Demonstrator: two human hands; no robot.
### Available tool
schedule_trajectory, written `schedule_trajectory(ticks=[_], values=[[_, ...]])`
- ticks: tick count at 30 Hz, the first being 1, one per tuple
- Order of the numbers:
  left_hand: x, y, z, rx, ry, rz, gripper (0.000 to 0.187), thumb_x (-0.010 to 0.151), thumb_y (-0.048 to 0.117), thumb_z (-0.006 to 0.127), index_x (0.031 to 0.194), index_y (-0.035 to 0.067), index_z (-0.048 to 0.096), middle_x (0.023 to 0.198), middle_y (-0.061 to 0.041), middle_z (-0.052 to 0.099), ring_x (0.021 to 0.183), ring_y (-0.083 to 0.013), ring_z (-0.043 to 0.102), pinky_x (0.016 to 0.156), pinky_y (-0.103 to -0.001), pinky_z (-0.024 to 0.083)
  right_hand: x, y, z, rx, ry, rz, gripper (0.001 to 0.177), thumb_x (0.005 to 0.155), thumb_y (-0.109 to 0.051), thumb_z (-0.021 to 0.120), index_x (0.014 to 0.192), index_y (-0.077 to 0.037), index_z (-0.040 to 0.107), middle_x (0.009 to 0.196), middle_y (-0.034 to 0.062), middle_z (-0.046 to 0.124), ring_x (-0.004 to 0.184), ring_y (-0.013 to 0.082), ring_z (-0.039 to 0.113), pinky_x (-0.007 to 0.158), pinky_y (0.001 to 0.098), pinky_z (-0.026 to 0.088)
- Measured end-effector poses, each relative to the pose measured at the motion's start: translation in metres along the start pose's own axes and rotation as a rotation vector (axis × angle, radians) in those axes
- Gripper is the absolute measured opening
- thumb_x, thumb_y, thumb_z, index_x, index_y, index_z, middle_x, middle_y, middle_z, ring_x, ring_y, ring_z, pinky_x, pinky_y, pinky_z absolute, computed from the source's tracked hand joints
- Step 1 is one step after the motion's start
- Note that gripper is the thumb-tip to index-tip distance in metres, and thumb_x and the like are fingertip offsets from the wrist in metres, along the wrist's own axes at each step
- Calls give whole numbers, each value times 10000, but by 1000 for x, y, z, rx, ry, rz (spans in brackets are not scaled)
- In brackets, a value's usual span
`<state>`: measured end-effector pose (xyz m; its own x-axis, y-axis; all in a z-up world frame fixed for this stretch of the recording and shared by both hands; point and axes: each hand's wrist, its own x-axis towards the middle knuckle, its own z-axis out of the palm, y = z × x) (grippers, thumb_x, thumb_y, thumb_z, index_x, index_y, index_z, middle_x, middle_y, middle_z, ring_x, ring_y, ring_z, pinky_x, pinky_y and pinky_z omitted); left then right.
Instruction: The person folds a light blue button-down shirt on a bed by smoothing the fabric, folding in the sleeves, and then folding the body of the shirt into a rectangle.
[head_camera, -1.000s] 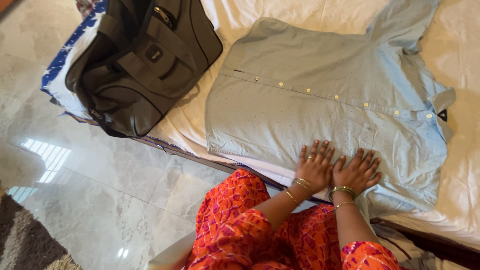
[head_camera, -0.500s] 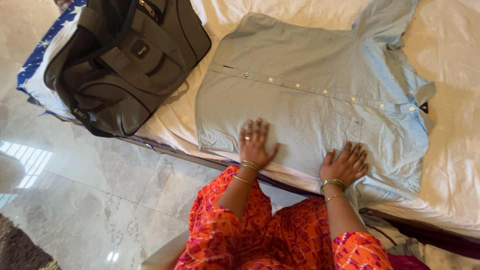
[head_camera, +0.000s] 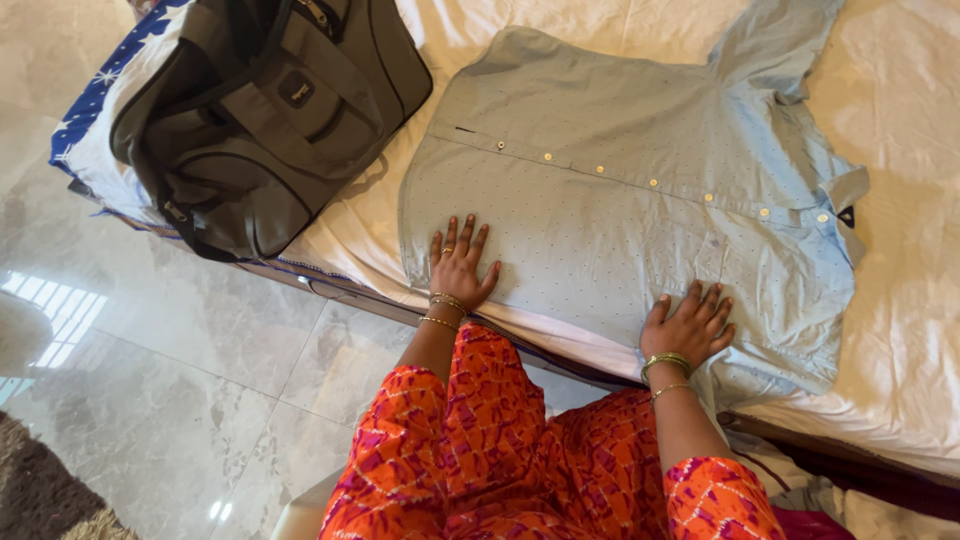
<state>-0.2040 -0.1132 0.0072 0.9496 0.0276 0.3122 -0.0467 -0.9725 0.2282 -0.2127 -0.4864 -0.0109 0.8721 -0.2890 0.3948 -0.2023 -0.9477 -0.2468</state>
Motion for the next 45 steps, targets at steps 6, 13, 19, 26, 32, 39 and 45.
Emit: schedule_trajectory(ticks=[6, 13, 19, 26, 32, 39, 45], values=[[10, -70, -20, 78, 1, 5, 730, 958, 554, 449, 1590, 197, 363, 1693, -66, 253, 1564, -285, 167, 1253, -504, 95, -2, 1, 1, 7, 32, -24, 595, 1015, -407, 515, 1508, -74, 532, 1661, 186, 396, 1541, 399, 282, 1189, 624, 152], [38, -126, -37, 45, -81, -207, 738, 963, 578, 423, 1592, 199, 343, 1686, -57, 234, 1562, -284, 135, 1244, -484, 64, -4, 2, 5, 40, 106, -58, 561, 1034, -398, 528, 1488, -70, 572, 1649, 186, 451, 1543, 399, 324, 1199, 632, 173], [31, -135, -16, -39, 58, -256, 655, 972, 531, 493, 1522, 178, 460, 1634, -61, 365, 1519, -287, 276, 1220, -493, 162, -6, 1, 3, 34, 122, -70, 523, 1036, -395, 539, 1431, -56, 582, 1647, 184, 468, 1543, 402, 338, 1201, 633, 178], [-8, -145, -11, -248, 198, -425, 211, 894, 330, 642, 958, 196, 792, 1057, -71, 734, 1055, -355, 647, 958, -459, 517, -6, 2, 4, 31, 134, -74, 517, 1039, -393, 538, 1427, -54, 583, 1603, 184, 469, 1546, 395, 344, 1192, 626, 191], [15, -149, -33, -280, -186, -540, 540, 986, 560, 561, 846, 81, 767, 927, -184, 761, 952, -402, 682, 926, -481, 509, -5, 3, 5, 25, 125, -65, 526, 1024, -386, 537, 1431, -57, 577, 1654, 190, 465, 1539, 398, 342, 1185, 621, 185], [34, -140, -64, -276, -702, -632, 841, 906, 796, 378, 793, 80, 804, 887, -185, 757, 877, -327, 698, 869, -415, 492, -5, 0, 1, 50, 115, -59, 521, 1023, -371, 546, 1436, -55, 571, 1633, 187, 461, 1549, 398, 335, 1204, 621, 177], [32, -138, -72, -278, -841, -604, 740, 859, 806, 464, 866, 157, 818, 829, -107, 758, 785, -240, 712, 803, -382, 524, -6, 0, 2, 49, 119, -62, 519, 1038, -377, 542, 1444, -54, 569, 1610, 189, 459, 1558, 397, 329, 1209, 624, 172]])
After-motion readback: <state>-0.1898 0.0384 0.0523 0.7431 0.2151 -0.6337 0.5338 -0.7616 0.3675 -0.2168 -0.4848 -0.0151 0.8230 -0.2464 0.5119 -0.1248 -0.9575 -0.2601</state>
